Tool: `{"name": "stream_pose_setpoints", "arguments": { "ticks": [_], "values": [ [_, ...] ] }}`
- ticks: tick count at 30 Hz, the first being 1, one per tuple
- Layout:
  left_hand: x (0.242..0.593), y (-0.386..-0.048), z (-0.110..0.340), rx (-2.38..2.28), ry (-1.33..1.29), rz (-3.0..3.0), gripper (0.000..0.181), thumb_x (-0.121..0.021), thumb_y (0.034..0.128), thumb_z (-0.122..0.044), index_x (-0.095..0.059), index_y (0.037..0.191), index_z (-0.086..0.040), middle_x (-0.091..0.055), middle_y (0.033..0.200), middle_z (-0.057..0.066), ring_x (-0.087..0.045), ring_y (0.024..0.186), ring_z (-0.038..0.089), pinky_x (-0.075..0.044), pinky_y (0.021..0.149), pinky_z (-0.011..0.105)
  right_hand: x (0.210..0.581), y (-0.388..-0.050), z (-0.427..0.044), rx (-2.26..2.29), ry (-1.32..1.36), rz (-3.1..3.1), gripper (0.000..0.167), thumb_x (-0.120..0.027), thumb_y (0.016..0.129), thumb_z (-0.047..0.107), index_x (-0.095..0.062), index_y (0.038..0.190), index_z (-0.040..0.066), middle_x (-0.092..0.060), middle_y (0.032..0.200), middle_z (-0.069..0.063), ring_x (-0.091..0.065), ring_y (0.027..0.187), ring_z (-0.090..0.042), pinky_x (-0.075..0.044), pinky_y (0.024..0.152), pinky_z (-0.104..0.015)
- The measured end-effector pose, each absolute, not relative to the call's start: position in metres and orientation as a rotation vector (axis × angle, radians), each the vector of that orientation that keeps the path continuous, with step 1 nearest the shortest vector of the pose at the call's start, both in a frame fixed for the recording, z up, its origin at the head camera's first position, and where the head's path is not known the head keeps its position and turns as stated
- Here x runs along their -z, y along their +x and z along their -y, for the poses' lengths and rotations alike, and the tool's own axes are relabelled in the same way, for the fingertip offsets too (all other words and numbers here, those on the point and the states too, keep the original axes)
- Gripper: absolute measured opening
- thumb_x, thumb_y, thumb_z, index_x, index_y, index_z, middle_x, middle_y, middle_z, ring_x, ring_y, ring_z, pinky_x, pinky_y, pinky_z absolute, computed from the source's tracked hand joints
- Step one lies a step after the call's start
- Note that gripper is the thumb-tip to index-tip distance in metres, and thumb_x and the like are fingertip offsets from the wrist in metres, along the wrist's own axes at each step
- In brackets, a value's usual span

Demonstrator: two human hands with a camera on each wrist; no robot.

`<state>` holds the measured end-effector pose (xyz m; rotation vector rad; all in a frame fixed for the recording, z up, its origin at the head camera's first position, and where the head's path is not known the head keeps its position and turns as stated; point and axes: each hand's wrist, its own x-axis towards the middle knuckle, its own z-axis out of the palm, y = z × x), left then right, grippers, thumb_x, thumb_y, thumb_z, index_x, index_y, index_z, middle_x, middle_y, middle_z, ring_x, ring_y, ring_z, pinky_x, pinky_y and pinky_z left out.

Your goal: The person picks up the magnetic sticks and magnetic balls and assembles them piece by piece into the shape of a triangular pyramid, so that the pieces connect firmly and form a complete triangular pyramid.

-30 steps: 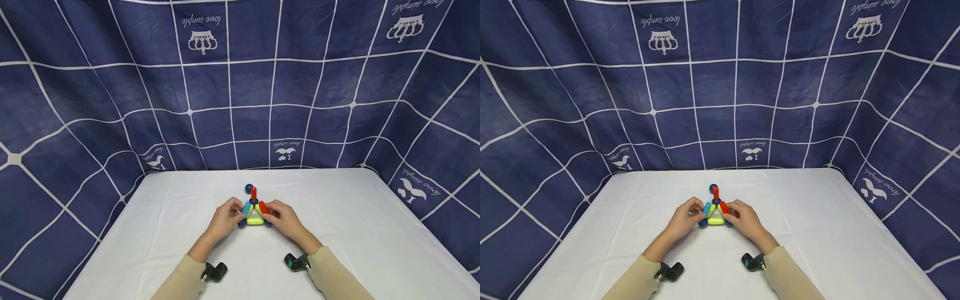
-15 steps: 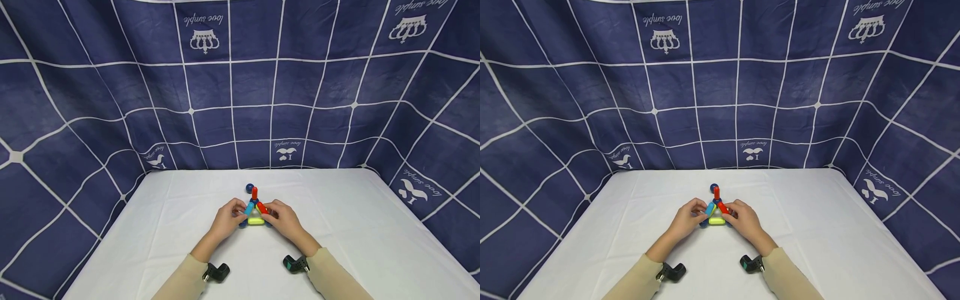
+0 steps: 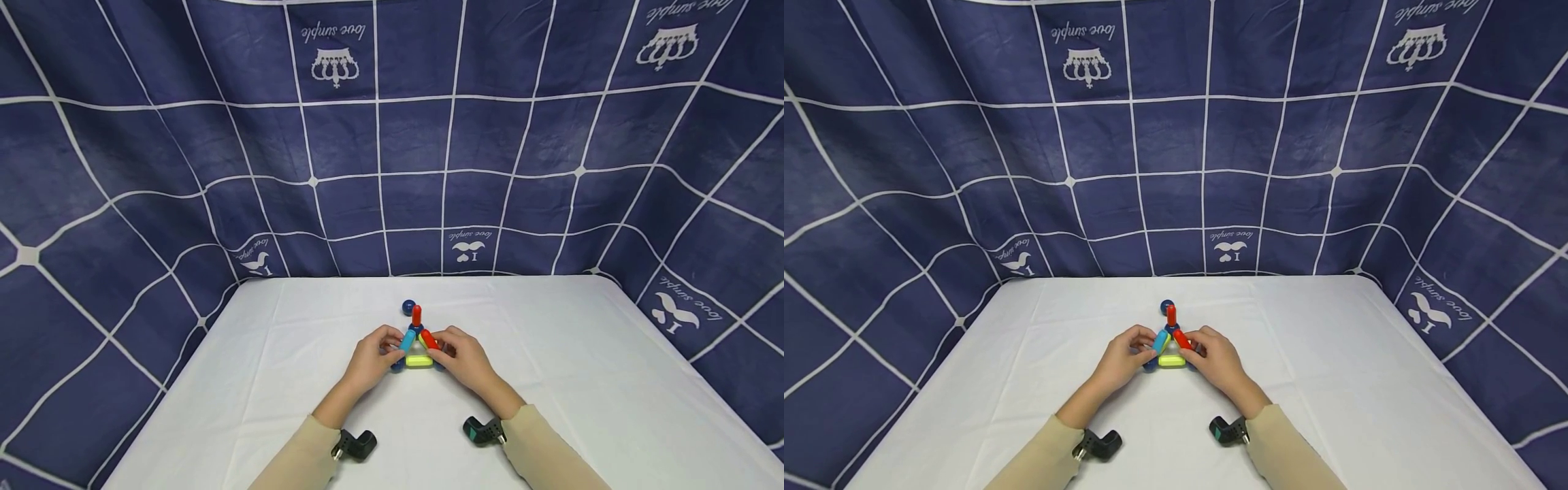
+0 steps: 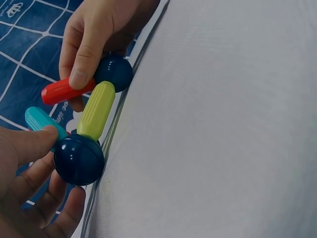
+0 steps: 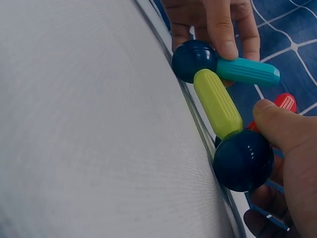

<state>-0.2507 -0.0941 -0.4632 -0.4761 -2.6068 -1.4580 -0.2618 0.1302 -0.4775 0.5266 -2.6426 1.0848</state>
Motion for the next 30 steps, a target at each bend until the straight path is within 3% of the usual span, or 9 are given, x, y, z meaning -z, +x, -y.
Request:
{"name": "stream_pose_setpoints", "arguments": {
  "ticks": [14, 23, 30],
  "values": [
    [0.469, -0.253, 0.095, 1.509, -0.442, 2.619, 0.024, -0.075, 0.0895, -0.012, -0.066, 0.111, -0.016, -0.072, 0.102, 0.0, -0.059, 0.086, 0.011, -0.051, 0.075, 0.023, 0.478, -0.266, -0.133, -1.127, 0.527, 2.621, 0.022, -0.076, 0.089, 0.026, -0.074, 0.109, 0.018, -0.059, 0.082, 0.009, -0.049, 0.069, -0.005, -0.043, 0.061, -0.02],
    [0.48, -0.256, 0.099, 1.635, -0.446, 2.588, 0.023, -0.073, 0.091, -0.013, -0.066, 0.113, -0.015, -0.07, 0.106, 0.002, -0.059, 0.09, 0.012, -0.053, 0.079, 0.023, 0.452, -0.292, -0.124, -1.285, 0.534, 2.605, 0.027, -0.059, 0.101, 0.02, -0.066, 0.127, 0.019, -0.066, 0.107, -0.003, -0.063, 0.092, -0.016, -0.054, 0.083, -0.03],
    [0.48, -0.258, 0.098, 1.654, -0.43, 2.601, 0.023, -0.073, 0.0915, -0.014, -0.066, 0.113, -0.016, -0.07, 0.108, 0.001, -0.059, 0.092, 0.012, -0.053, 0.08, 0.022, 0.435, -0.312, -0.115, -1.323, 0.541, 2.695, 0.028, -0.058, 0.102, 0.024, -0.066, 0.129, 0.022, -0.066, 0.116, -0.003, -0.062, 0.099, -0.02, -0.053, 0.087, -0.035]
  ]
}}
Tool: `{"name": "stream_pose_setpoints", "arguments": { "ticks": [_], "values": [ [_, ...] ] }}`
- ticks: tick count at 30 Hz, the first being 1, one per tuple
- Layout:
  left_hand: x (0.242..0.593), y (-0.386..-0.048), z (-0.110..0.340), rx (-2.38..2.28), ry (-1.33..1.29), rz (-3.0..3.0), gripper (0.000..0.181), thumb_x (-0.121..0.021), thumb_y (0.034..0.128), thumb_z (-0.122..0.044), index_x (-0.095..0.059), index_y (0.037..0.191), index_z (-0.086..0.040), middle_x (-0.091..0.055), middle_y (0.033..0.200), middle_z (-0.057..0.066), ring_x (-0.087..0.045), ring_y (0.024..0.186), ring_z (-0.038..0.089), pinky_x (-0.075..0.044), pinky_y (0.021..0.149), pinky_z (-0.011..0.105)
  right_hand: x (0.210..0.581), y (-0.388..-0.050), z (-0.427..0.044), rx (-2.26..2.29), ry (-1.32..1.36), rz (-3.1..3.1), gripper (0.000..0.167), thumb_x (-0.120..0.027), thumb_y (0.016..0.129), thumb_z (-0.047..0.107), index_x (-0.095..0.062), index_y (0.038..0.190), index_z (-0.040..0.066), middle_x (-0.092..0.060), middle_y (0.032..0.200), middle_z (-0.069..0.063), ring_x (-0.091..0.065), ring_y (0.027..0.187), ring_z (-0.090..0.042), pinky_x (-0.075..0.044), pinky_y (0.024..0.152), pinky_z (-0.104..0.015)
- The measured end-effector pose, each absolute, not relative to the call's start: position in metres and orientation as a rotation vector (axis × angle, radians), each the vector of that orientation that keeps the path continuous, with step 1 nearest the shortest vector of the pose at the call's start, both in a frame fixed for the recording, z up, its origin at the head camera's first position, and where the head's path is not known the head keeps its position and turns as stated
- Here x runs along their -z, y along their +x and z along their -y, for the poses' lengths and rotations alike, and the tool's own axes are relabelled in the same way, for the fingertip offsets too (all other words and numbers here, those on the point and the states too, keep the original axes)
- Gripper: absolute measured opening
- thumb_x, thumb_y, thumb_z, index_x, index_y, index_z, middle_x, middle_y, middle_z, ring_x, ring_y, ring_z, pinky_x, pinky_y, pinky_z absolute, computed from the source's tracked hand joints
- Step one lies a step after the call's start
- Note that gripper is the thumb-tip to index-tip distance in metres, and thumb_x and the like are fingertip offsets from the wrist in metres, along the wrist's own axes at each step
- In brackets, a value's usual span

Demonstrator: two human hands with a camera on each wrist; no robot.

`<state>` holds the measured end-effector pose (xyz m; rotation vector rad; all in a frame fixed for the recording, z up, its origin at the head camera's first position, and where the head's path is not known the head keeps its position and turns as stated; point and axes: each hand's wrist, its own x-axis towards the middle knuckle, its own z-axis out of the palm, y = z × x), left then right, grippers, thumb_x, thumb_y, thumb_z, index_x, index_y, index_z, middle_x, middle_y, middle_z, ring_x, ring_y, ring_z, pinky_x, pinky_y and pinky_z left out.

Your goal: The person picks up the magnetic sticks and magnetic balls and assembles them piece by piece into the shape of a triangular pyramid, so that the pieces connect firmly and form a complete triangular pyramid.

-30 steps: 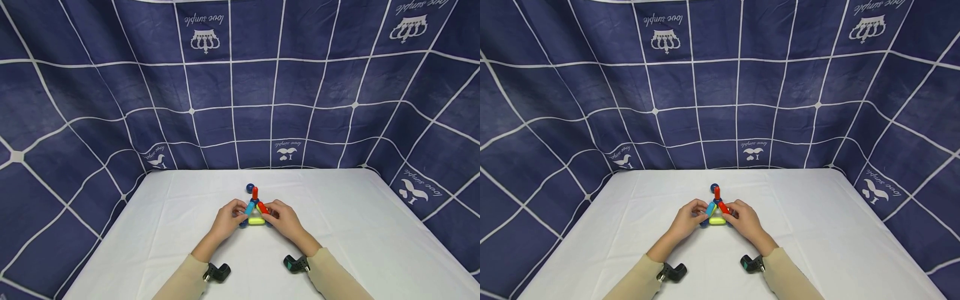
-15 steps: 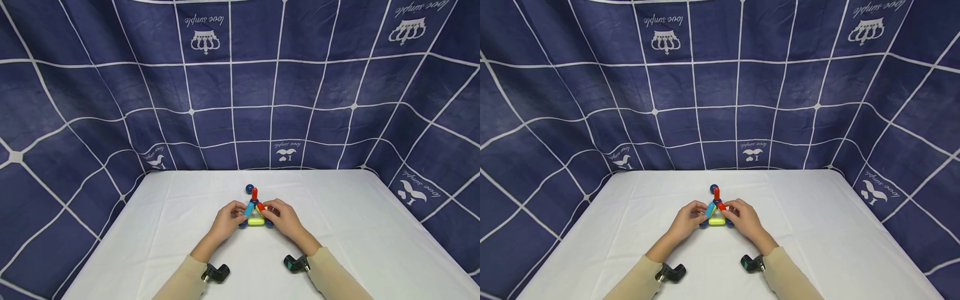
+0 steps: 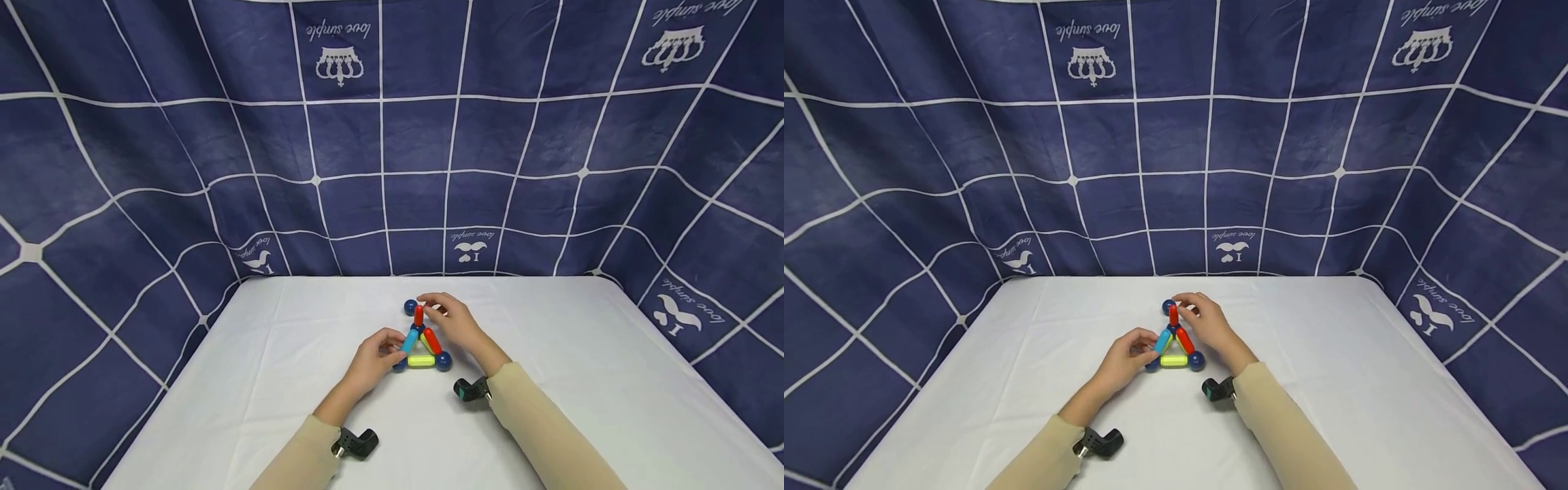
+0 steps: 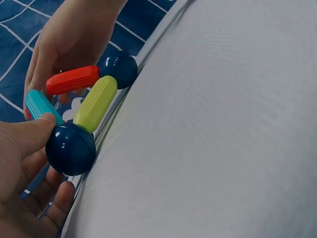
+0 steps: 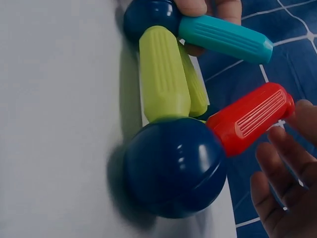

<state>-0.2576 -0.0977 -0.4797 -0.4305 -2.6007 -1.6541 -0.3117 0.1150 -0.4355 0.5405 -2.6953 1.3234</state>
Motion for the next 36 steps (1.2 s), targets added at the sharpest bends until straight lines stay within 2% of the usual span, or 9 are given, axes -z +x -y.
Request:
{"name": "stream_pose_setpoints", "arguments": {
  "ticks": [5, 11, 22, 36],
  "values": [
    [0.48, -0.258, 0.096, 1.664, -0.424, 2.604, 0.022, -0.072, 0.0921, -0.014, -0.066, 0.113, -0.017, -0.07, 0.108, 0.001, -0.059, 0.092, 0.013, -0.052, 0.079, 0.022, 0.432, -0.316, -0.113, -1.304, 0.569, 2.735, 0.023, -0.061, 0.1, 0.022, -0.072, 0.12, 0.021, -0.07, 0.116, 0.0, -0.062, 0.102, -0.02, -0.054, 0.088, -0.035],
    [0.48, -0.258, 0.096, 1.666, -0.481, 2.572, 0.022, -0.072, 0.0918, -0.013, -0.066, 0.112, -0.015, -0.07, 0.107, 0.003, -0.061, 0.09, 0.012, -0.052, 0.077, 0.022, 0.43, -0.317, -0.116, -1.286, 0.582, 2.733, 0.02, -0.066, 0.097, 0.02, -0.075, 0.114, 0.022, -0.072, 0.113, 0.001, -0.062, 0.095, -0.017, -0.053, 0.085, -0.032],
    [0.479, -0.26, 0.098, 1.684, -0.474, 2.561, 0.02, -0.072, 0.092, -0.013, -0.067, 0.111, -0.014, -0.07, 0.105, 0.005, -0.06, 0.091, 0.015, -0.051, 0.076, 0.022, 0.432, -0.311, -0.119, -1.285, 0.619, 2.753, 0.019, -0.069, 0.095, 0.023, -0.077, 0.112, 0.026, -0.071, 0.104, 0.004, -0.059, 0.09, -0.015, -0.051, 0.081, -0.03],
    [0.481, -0.259, 0.099, 1.681, -0.472, 2.557, 0.021, -0.072, 0.0919, -0.013, -0.067, 0.112, -0.014, -0.07, 0.105, 0.005, -0.06, 0.09, 0.015, -0.051, 0.075, 0.021, 0.433, -0.306, -0.119, -1.307, 0.664, 2.741, 0.021, -0.07, 0.094, 0.018, -0.077, 0.112, 0.026, -0.07, 0.104, 0.004, -0.059, 0.091, -0.015, -0.051, 0.08, -0.027]
  ]
}}
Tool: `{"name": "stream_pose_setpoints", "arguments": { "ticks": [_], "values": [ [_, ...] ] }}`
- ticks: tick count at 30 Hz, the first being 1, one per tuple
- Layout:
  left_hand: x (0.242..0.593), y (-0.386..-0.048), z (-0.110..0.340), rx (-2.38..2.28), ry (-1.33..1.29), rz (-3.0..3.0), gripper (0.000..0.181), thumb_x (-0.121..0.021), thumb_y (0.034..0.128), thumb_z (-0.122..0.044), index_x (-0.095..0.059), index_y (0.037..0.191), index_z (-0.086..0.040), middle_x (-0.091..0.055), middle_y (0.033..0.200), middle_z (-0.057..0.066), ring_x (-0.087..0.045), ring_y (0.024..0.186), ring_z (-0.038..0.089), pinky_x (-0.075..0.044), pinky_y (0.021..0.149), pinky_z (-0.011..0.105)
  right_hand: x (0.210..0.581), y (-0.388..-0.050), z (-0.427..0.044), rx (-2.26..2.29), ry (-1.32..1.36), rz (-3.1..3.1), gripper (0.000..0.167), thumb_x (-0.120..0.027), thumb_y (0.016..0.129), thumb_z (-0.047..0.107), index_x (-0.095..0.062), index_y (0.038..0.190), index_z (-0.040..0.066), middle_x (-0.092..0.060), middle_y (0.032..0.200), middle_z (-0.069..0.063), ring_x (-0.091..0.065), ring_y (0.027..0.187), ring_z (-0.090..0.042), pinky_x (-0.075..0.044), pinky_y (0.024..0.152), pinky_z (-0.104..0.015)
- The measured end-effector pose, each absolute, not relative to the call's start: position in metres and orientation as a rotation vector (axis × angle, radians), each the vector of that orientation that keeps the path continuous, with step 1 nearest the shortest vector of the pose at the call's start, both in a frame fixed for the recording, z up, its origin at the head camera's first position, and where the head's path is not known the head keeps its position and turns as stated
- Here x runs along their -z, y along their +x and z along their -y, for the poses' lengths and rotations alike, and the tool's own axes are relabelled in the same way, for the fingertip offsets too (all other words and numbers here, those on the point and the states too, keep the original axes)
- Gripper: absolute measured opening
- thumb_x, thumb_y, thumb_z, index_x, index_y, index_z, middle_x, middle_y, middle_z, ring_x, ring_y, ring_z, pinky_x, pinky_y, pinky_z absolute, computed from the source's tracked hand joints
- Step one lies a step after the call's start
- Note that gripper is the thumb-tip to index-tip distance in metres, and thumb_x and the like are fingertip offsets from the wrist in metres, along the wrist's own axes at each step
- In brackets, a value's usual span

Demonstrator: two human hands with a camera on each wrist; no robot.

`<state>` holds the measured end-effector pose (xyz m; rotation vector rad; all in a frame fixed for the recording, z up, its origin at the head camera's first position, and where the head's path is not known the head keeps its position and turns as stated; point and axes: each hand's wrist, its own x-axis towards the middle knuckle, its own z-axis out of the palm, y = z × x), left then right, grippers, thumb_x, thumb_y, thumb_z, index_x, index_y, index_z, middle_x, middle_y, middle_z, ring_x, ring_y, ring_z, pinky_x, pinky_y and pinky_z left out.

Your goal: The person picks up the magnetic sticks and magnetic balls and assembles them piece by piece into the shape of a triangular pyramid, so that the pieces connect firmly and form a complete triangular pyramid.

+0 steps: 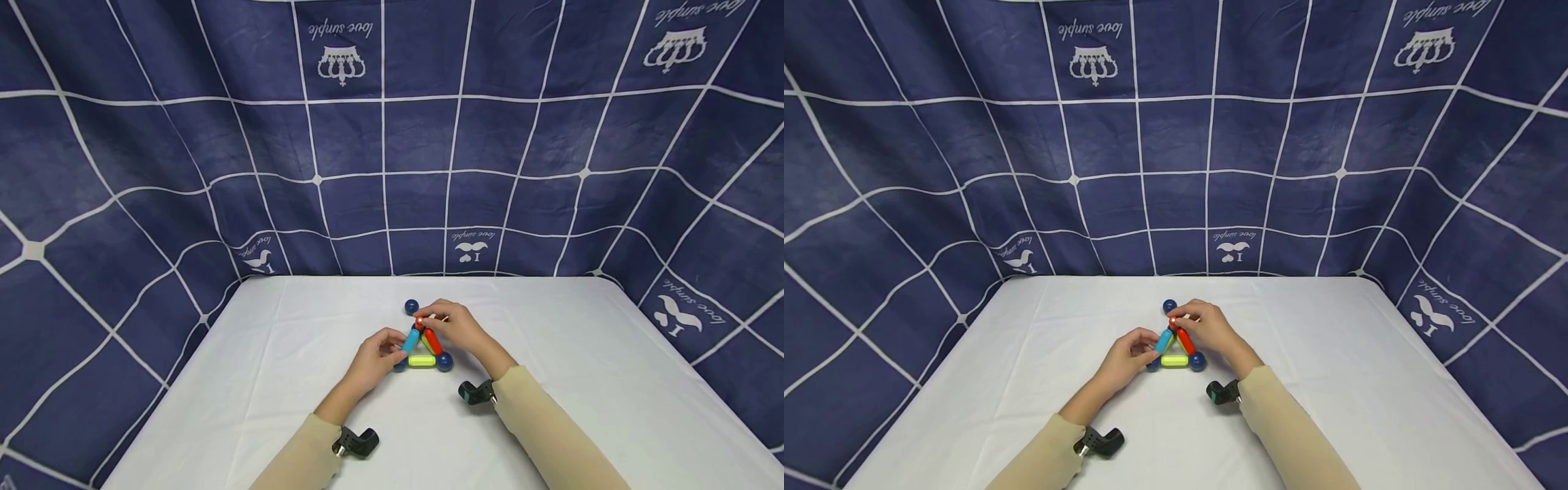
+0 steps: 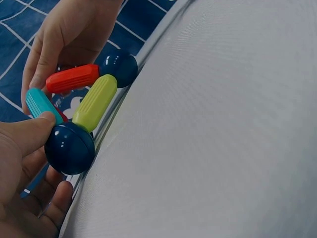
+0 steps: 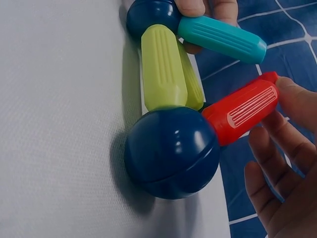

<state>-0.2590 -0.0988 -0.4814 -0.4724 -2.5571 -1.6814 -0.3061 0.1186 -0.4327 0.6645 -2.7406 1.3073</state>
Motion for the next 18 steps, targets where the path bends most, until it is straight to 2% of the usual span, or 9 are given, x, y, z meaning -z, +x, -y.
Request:
{"name": "stream_pose_setpoints", "arguments": {
  "ticks": [6, 14, 18],
  "values": [
    [0.481, -0.259, 0.099, 1.683, -0.471, 2.558, 0.021, -0.072, 0.0918, -0.013, -0.067, 0.112, -0.014, -0.07, 0.105, 0.005, -0.06, 0.09, 0.015, -0.051, 0.075, 0.021, 0.432, -0.304, -0.117, -1.323, 0.64, 2.753, 0.022, -0.07, 0.094, 0.02, -0.076, 0.114, 0.026, -0.07, 0.105, 0.004, -0.059, 0.092, -0.016, -0.051, 0.081, -0.029],
    [0.481, -0.258, 0.099, 1.696, -0.47, 2.554, 0.021, -0.072, 0.0914, -0.012, -0.067, 0.112, -0.014, -0.07, 0.105, 0.005, -0.06, 0.09, 0.014, -0.051, 0.076, 0.021, 0.44, -0.298, -0.125, -1.326, 0.593, 2.76, 0.028, -0.065, 0.098, 0.026, -0.069, 0.125, 0.022, -0.07, 0.12, 0.0, -0.06, 0.095, -0.017, -0.05, 0.083, -0.03],
    [0.482, -0.258, 0.099, 1.696, -0.467, 2.553, 0.021, -0.072, 0.0914, -0.012, -0.067, 0.112, -0.014, -0.071, 0.106, 0.005, -0.061, 0.09, 0.014, -0.051, 0.076, 0.021, 0.448, -0.293, -0.134, -1.329, 0.574, 2.745, 0.027, -0.065, 0.098, 0.027, -0.068, 0.124, 0.023, -0.07, 0.116, -0.002, -0.06, 0.092, -0.015, -0.05, 0.08, -0.029]
  ]
}}
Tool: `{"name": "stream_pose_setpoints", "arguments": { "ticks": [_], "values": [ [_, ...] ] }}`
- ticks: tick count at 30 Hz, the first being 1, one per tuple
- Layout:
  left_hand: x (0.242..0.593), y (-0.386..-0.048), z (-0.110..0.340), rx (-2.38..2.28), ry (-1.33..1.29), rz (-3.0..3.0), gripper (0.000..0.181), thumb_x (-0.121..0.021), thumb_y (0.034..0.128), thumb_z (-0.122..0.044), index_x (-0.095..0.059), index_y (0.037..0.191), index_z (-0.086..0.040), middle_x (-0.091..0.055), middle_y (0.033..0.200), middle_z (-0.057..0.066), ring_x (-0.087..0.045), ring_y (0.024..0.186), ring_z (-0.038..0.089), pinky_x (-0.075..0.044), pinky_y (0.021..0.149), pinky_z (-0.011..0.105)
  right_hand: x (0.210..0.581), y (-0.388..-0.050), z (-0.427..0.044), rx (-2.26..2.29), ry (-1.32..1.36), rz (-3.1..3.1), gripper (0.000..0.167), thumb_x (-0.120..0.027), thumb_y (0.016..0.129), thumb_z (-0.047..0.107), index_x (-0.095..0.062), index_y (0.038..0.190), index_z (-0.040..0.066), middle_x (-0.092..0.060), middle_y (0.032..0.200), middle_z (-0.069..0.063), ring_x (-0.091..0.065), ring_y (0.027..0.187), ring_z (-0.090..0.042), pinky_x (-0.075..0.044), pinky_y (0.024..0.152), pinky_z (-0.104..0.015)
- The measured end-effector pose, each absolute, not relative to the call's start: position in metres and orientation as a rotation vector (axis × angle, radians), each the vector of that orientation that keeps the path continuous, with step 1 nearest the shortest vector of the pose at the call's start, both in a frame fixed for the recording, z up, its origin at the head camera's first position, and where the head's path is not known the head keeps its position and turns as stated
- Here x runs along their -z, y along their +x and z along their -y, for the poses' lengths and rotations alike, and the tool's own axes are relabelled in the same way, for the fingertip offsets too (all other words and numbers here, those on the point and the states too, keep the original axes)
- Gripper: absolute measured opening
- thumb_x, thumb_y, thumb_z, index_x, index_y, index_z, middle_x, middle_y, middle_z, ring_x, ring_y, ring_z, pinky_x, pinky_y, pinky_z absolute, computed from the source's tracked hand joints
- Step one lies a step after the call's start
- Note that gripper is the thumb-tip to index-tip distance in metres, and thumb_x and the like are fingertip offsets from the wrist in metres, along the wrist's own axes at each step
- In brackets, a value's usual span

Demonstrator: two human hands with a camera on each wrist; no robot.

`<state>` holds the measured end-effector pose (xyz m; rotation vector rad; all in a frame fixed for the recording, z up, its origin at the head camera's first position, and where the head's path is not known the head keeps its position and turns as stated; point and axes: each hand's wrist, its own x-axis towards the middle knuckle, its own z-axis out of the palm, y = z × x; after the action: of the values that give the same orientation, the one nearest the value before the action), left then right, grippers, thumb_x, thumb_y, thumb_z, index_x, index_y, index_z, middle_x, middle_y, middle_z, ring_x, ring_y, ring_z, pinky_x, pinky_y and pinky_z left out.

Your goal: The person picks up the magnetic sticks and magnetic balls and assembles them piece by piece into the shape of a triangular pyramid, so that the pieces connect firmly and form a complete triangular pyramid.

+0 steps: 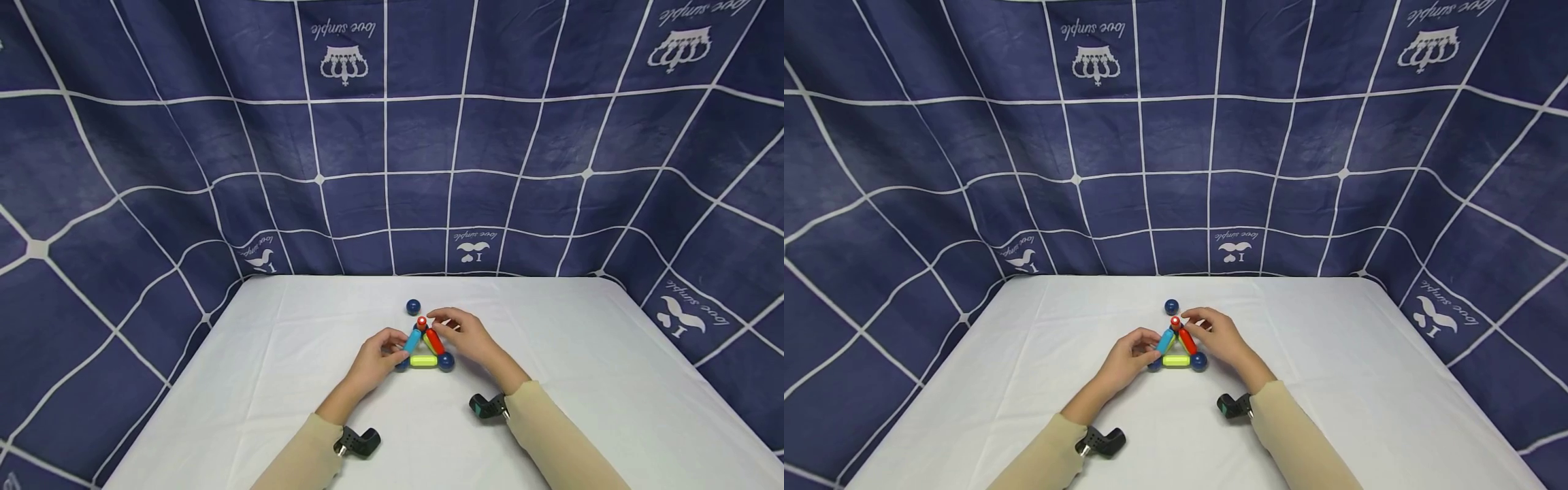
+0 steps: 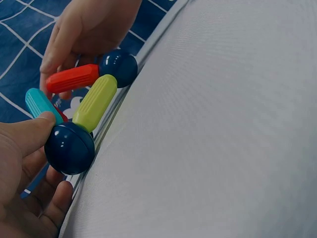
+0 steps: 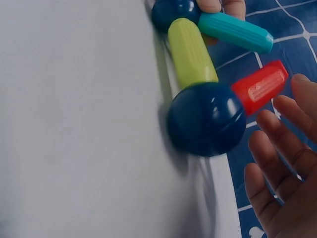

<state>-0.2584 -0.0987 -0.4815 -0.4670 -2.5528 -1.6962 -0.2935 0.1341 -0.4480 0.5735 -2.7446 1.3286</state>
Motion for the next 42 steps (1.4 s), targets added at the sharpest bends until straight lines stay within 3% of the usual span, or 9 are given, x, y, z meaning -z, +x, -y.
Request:
{"name": "stream_pose_setpoints", "arguments": {
  "ticks": [9, 15, 21, 28, 36, 42],
  "values": [
    [0.482, -0.26, 0.097, 1.707, -0.446, 2.556, 0.021, -0.072, 0.0913, -0.012, -0.067, 0.111, -0.014, -0.07, 0.105, 0.005, -0.06, 0.09, 0.014, -0.051, 0.076, 0.021, 0.464, -0.278, -0.153, -1.434, 0.595, 2.769, 0.029, -0.066, 0.097, 0.028, -0.066, 0.124, 0.016, -0.068, 0.108, -0.004, -0.058, 0.088, -0.013, -0.049, 0.077, -0.024],
    [0.482, -0.261, 0.096, 1.697, -0.451, 2.556, 0.02, -0.072, 0.0911, -0.012, -0.067, 0.11, -0.014, -0.07, 0.105, 0.005, -0.06, 0.089, 0.014, -0.051, 0.075, 0.021, 0.474, -0.27, -0.163, -1.554, 0.677, 2.736, 0.033, -0.074, 0.091, 0.021, -0.063, 0.12, 0.011, -0.066, 0.101, -0.006, -0.055, 0.083, -0.012, -0.047, 0.073, -0.02],
    [0.48, -0.262, 0.097, 1.685, -0.448, 2.575, 0.02, -0.072, 0.0912, -0.013, -0.067, 0.111, -0.014, -0.071, 0.105, 0.004, -0.061, 0.09, 0.014, -0.052, 0.077, 0.022, 0.484, -0.269, -0.166, -1.531, 0.725, 2.688, 0.032, -0.08, 0.086, 0.022, -0.064, 0.112, 0.015, -0.066, 0.1, -0.003, -0.055, 0.083, -0.01, -0.048, 0.078, -0.021],
    [0.478, -0.268, 0.107, 1.798, -0.517, 2.627, 0.022, -0.067, 0.0954, -0.016, -0.067, 0.117, -0.013, -0.071, 0.112, 0.006, -0.064, 0.1, 0.015, -0.052, 0.089, 0.029, 0.489, -0.267, -0.166, -1.473, 0.718, 2.684, 0.027, -0.08, 0.085, 0.027, -0.065, 0.106, 0.019, -0.065, 0.092, 0.001, -0.056, 0.083, -0.009, -0.049, 0.079, -0.022],
    [0.475, -0.285, 0.116, 1.978, -0.486, 2.564, 0.029, -0.062, 0.0978, -0.012, -0.062, 0.125, -0.002, -0.068, 0.121, 0.018, -0.068, 0.101, 0.026, -0.058, 0.079, 0.035, 0.489, -0.264, -0.166, -1.463, 0.689, 2.706, 0.027, -0.082, 0.083, 0.029, -0.066, 0.104, 0.022, -0.065, 0.091, 0.005, -0.058, 0.083, -0.009, -0.05, 0.079, -0.022],
    [0.468, -0.309, 0.111, 1.927, -0.358, 2.547, 0.029, -0.066, 0.0961, -0.017, -0.064, 0.122, -0.005, -0.069, 0.117, 0.014, -0.069, 0.098, 0.026, -0.058, 0.078, 0.036, 0.486, -0.262, -0.166, -1.457, 0.667, 2.681, 0.026, -0.083, 0.082, 0.028, -0.067, 0.101, 0.022, -0.064, 0.085, 0.005, -0.055, 0.077, -0.008, -0.047, 0.071, -0.022]
  ]
}}
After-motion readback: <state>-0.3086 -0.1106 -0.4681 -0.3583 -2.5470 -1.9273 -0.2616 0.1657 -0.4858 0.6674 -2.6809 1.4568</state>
